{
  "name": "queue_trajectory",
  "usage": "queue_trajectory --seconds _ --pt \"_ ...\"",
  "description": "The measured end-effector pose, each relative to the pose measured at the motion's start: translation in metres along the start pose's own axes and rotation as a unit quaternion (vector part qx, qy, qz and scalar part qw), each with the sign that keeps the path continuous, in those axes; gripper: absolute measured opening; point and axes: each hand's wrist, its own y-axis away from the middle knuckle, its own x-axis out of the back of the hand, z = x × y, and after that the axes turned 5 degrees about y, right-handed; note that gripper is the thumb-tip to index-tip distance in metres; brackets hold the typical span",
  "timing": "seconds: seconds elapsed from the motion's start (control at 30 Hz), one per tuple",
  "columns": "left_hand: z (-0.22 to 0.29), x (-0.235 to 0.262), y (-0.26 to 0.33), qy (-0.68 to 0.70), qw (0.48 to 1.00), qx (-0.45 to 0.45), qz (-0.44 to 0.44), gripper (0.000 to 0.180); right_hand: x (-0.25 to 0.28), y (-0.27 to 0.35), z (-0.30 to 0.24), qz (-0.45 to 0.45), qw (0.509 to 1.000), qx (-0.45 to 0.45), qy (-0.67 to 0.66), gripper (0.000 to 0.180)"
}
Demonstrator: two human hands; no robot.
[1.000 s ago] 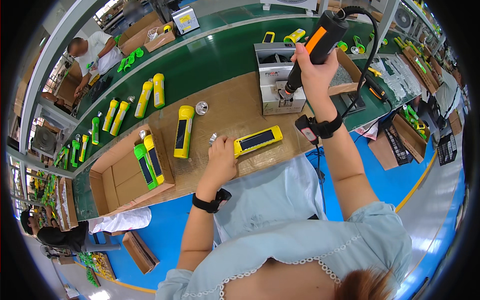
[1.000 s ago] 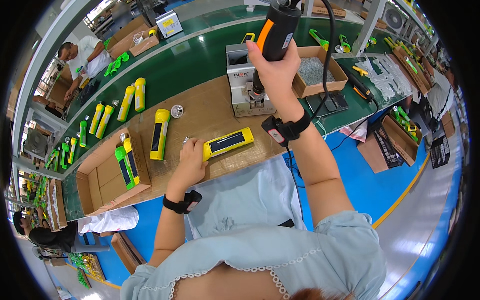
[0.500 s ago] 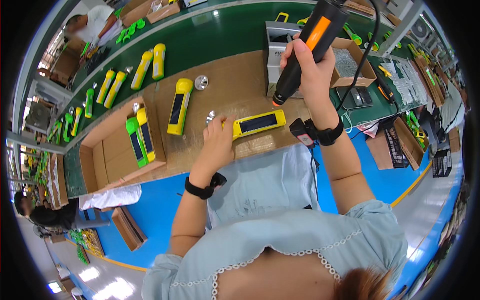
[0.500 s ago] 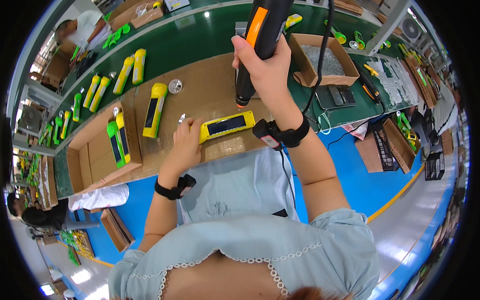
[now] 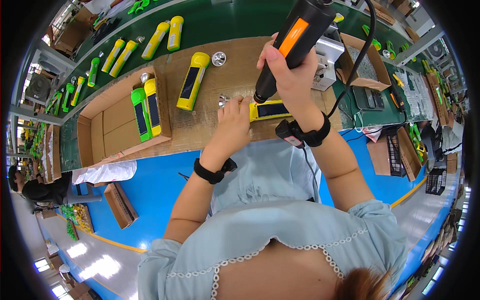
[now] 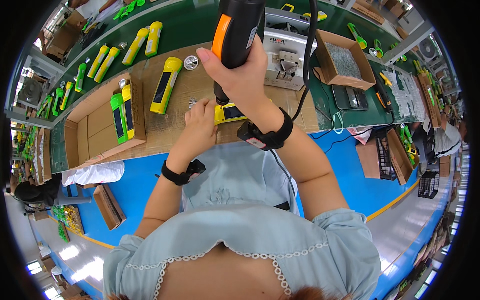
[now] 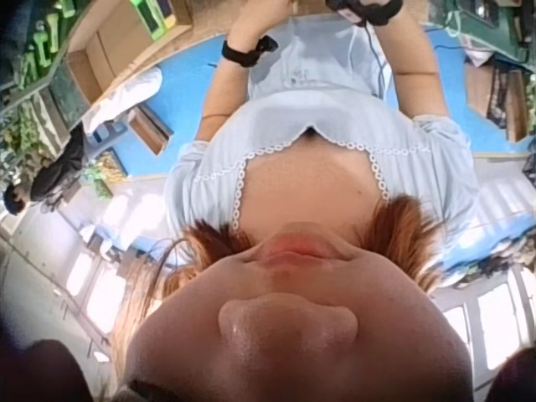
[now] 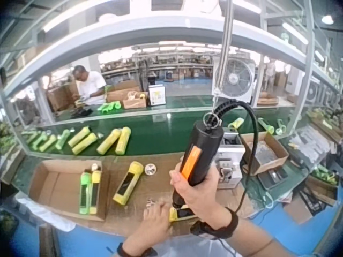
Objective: Assembling the internal components of flashlights and securing the housings with an electric screwdriver.
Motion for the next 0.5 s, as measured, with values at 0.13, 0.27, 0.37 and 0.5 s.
queue_trajectory --seconds 0.13,0.27,0.37,0.5 --pt "0.001 0.002 -0.002 0.013 1.0 0.004 -0.005 0.063 -0.002 0.004 0.014 0.009 1.0 0.0 0.019 0.024" --pt "-0.007 0.003 -0.007 0.024 1.0 -0.011 0.0 0.061 -0.008 0.003 0.015 -0.033 0.999 -0.016 -0.022 0.024" --pt "-0.008 0.001 -0.012 0.028 0.999 0.001 -0.015 0.06 -0.008 0.001 0.023 -0.059 0.997 -0.037 -0.019 0.023" --pt "-0.009 0.004 -0.014 0.026 0.999 0.009 -0.018 0.059 -0.013 -0.002 0.022 -0.069 0.995 -0.065 -0.027 0.023"
